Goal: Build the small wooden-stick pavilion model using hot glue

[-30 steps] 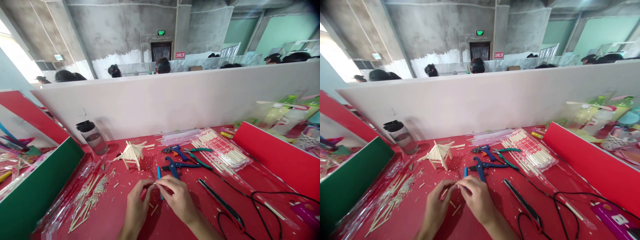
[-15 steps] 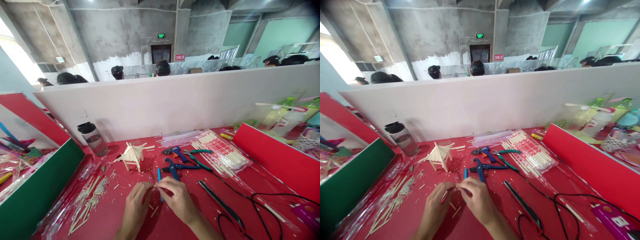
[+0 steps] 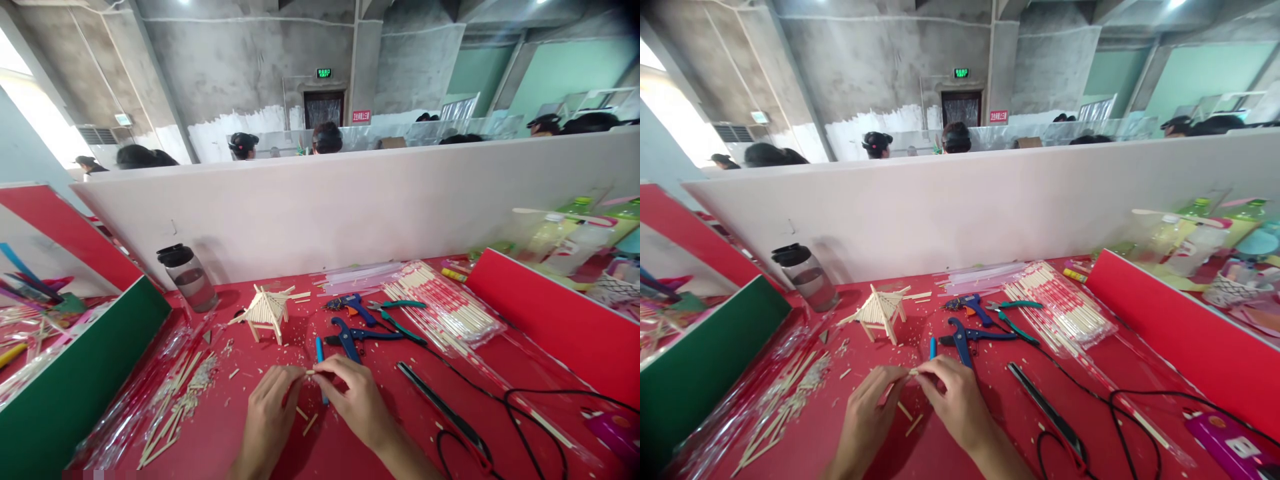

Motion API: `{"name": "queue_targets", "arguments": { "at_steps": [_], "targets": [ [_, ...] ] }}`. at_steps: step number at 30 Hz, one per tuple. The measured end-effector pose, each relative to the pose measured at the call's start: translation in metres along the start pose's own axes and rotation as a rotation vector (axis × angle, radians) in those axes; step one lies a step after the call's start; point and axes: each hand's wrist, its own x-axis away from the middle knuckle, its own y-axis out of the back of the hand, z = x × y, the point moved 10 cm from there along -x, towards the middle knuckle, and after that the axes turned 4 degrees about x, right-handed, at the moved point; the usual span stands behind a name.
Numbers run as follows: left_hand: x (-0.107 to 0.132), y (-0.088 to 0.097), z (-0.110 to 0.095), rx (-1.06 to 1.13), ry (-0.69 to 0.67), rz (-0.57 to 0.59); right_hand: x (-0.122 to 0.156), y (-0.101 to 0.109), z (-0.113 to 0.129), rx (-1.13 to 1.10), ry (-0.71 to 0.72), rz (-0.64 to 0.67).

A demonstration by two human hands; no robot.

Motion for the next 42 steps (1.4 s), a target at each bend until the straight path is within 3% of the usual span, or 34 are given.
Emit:
{"name": "queue_targets", "arguments": {
  "at_steps": [5,9,13,20,24,34,42],
  "targets": [
    [0.001,-0.001,0.001,0.055,-0.008,-0.001,0.003,-0.003,-0.006,0.06,0.01,-0.003],
    [0.001,-0.006,0.012,0.059,0.052,0.029,0.003,-0.009,-0.01,0.149,-0.01,0.029],
    [-0.001,-0.017,0.022,-0.017,0.078,0.119,-0.001,-0.009,-0.015,0.237,-0.046,0.075],
    [-0.002,-0.024,0.032,-0.244,0.115,0.207,-0.009,0.034,-0.043,0.566,-0.114,-0.034],
    [0.0,-0.028,0.039,-0.239,0.173,0.266,-0.007,0.046,-0.066,0.773,-0.17,0.01],
    [0.001,-0.026,0.043,-0.204,0.207,0.261,0.003,0.033,-0.088,0.941,-0.285,0.206],
    [-0.002,-0.025,0.04,-0.164,0.223,0.261,0.005,0.032,-0.091,0.947,-0.287,0.212]
  ]
}}
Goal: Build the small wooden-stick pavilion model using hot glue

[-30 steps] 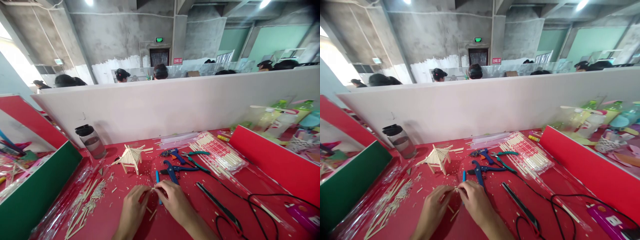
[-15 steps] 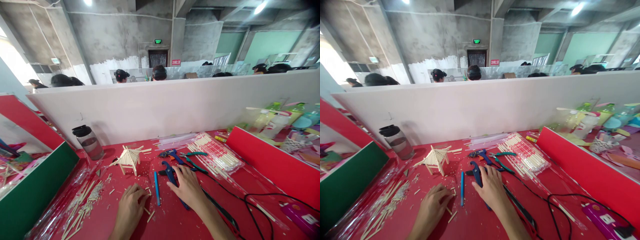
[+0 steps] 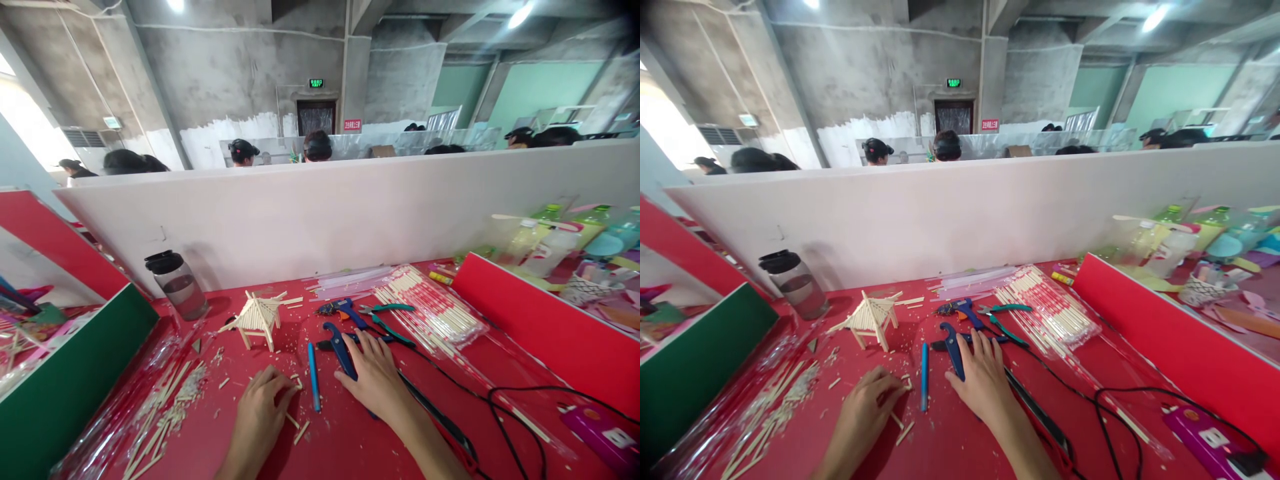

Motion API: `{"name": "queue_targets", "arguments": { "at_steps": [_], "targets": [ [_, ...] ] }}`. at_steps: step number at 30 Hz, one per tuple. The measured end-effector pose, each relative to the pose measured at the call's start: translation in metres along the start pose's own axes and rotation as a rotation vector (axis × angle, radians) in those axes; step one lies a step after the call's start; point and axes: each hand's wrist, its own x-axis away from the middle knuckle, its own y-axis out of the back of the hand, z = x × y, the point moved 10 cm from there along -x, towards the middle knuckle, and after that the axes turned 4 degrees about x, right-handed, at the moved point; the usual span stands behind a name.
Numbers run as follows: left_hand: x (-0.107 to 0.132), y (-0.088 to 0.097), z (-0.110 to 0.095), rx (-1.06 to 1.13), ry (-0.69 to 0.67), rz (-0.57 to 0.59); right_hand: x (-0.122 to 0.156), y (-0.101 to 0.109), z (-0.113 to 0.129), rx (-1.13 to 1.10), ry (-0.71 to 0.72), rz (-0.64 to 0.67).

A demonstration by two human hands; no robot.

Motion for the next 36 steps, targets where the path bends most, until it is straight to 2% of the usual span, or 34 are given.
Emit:
{"name": "queue_targets", "arguments": {
  "at_steps": [2,5,7,10,13,17,20,23,26,29,32,36],
  "targets": [
    [-0.001,0.002,-0.002,0.023,-0.01,-0.015,0.0,0.002,0.001,-0.015,0.012,-0.036],
    [0.0,0.008,-0.007,0.076,-0.057,-0.074,0.0,0.018,0.008,-0.09,0.055,-0.121],
    [0.001,0.012,-0.01,0.109,-0.089,-0.119,0.002,0.034,0.023,-0.209,0.142,-0.165],
    [0.004,0.014,-0.016,0.147,-0.128,-0.145,0.01,0.049,0.057,-0.454,0.337,-0.122],
    [0.006,0.012,-0.023,0.179,-0.158,-0.124,0.018,0.052,0.077,-0.569,0.392,-0.089],
    [0.007,0.013,-0.026,0.171,-0.183,-0.126,0.022,0.046,0.087,-0.6,0.395,-0.087],
    [0.006,0.015,-0.021,0.128,-0.17,-0.132,0.018,0.046,0.078,-0.561,0.342,-0.126],
    [0.003,0.013,-0.014,0.065,-0.127,-0.092,0.011,0.047,0.055,-0.427,0.216,-0.2],
    [0.001,0.007,-0.008,0.001,-0.077,-0.022,0.006,0.037,0.029,-0.217,0.088,-0.234],
    [0.0,0.004,-0.004,-0.025,-0.039,-0.001,0.002,0.017,0.009,-0.061,0.014,-0.188],
    [0.0,0.004,-0.001,-0.016,-0.018,-0.001,0.001,0.001,-0.002,-0.003,-0.024,-0.111],
    [0.0,0.006,-0.001,0.011,-0.017,-0.007,0.001,0.006,-0.003,0.034,-0.016,-0.136]
  ]
}}
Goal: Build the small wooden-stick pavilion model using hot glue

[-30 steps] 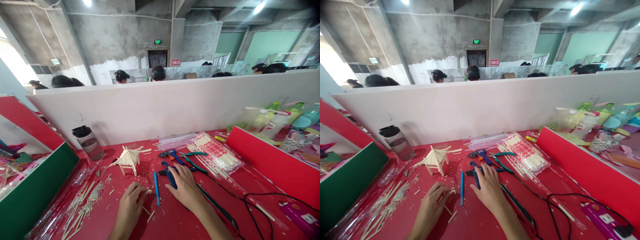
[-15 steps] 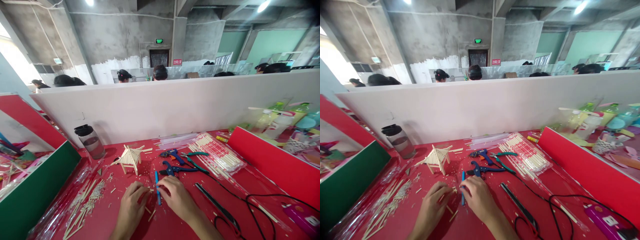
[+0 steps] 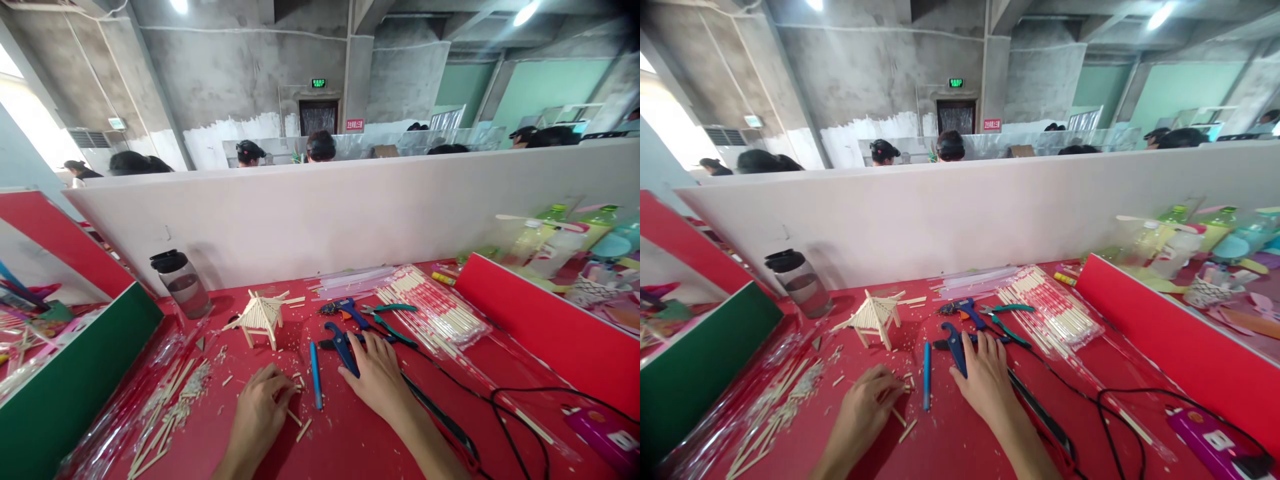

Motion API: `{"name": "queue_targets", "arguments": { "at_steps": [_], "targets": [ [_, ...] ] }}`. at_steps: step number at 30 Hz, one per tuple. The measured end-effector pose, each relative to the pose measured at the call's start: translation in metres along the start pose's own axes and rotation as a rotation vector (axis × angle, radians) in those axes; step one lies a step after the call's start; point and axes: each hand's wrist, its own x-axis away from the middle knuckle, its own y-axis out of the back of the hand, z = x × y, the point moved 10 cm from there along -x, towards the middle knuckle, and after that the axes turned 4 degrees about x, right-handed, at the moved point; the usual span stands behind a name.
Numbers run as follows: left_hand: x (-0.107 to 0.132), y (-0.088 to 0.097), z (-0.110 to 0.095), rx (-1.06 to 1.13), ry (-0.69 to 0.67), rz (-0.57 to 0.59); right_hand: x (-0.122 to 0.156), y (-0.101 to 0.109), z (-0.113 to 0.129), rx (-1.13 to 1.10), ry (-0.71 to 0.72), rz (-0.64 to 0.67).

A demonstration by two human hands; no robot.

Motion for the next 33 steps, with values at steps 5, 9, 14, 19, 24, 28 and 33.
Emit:
{"name": "queue_targets", "arguments": {
  "at_steps": [5,9,14,19,24,28,33],
  "targets": [
    [0.001,0.012,-0.005,0.055,-0.042,-0.1,-0.004,0.016,0.002,-0.052,-0.004,-0.042],
    [0.005,0.029,-0.008,0.079,-0.079,-0.238,-0.001,0.033,0.013,-0.315,-0.009,0.011],
    [0.009,0.044,-0.01,0.081,-0.099,-0.348,0.011,0.051,0.043,-0.86,0.089,0.265],
    [0.011,0.044,-0.01,0.097,-0.099,-0.344,0.021,0.031,0.048,-1.025,0.04,0.498],
    [0.01,0.045,-0.012,0.103,-0.095,-0.344,0.027,0.015,0.059,-1.114,0.058,0.585],
    [0.009,0.047,-0.015,0.078,-0.1,-0.348,0.029,0.014,0.067,-1.13,0.06,0.619],
    [0.009,0.047,-0.014,0.004,-0.096,-0.345,0.027,0.021,0.073,-1.089,0.115,0.604]
  ]
}}
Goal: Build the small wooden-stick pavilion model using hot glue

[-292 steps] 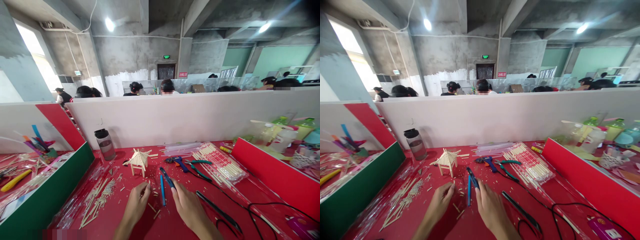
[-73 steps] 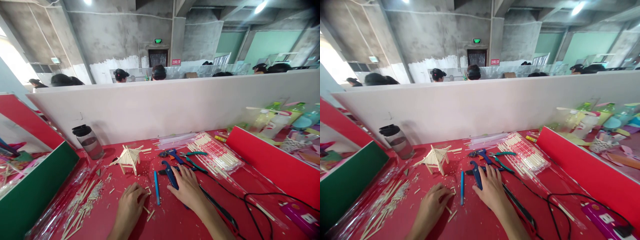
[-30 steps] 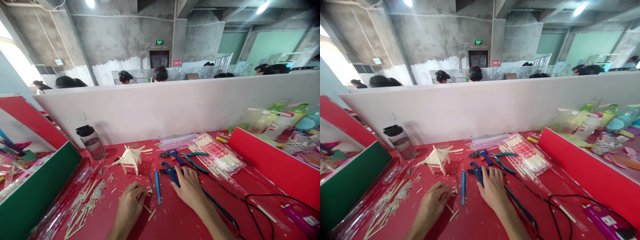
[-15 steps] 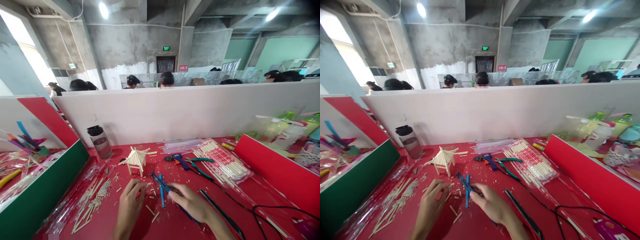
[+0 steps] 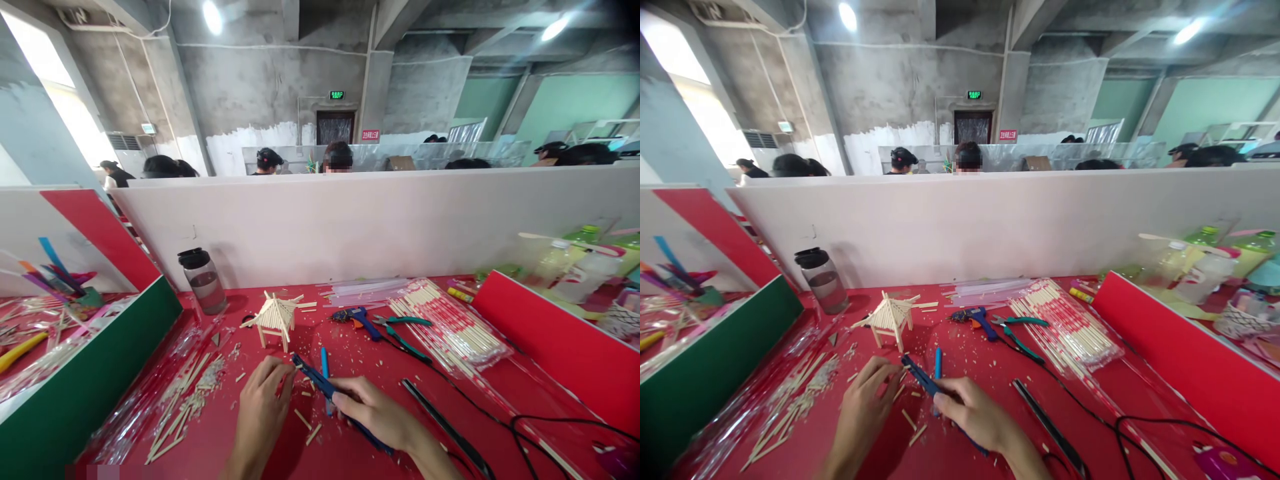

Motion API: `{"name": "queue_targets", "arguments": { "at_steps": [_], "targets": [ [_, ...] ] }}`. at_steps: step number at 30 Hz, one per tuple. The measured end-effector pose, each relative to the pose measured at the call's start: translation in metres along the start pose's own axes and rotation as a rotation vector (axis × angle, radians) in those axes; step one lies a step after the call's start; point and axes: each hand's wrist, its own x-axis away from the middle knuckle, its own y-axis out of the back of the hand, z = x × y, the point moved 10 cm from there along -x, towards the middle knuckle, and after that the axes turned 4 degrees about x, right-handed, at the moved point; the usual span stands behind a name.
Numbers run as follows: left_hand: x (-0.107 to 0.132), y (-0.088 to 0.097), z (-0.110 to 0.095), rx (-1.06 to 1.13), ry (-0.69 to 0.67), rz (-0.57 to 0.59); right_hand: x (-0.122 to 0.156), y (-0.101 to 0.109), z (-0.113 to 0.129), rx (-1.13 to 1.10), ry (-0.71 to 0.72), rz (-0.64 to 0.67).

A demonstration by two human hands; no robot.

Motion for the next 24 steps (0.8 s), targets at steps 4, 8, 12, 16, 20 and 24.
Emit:
{"name": "queue_targets", "arguments": {
  "at_steps": [4,8,12,16,20,24],
  "targets": [
    [0.001,0.0,0.003,-0.076,0.006,0.0,0.0,0.002,0.002,0.039,0.02,-0.029],
    [0.001,-0.001,0.006,-0.104,0.032,0.011,0.0,0.002,0.003,0.067,0.019,-0.045],
    [0.0,-0.002,0.008,-0.12,0.033,0.012,0.0,0.0,0.006,0.05,0.019,-0.042],
    [0.001,-0.004,0.012,-0.146,0.047,0.019,0.0,0.0,0.006,0.032,0.009,-0.052],
    [0.001,-0.004,0.013,-0.156,0.066,0.03,0.0,-0.001,0.007,0.025,0.009,-0.054],
    [0.001,-0.001,0.01,-0.136,0.06,0.022,0.0,-0.002,0.011,0.016,0.033,-0.061]
  ]
}}
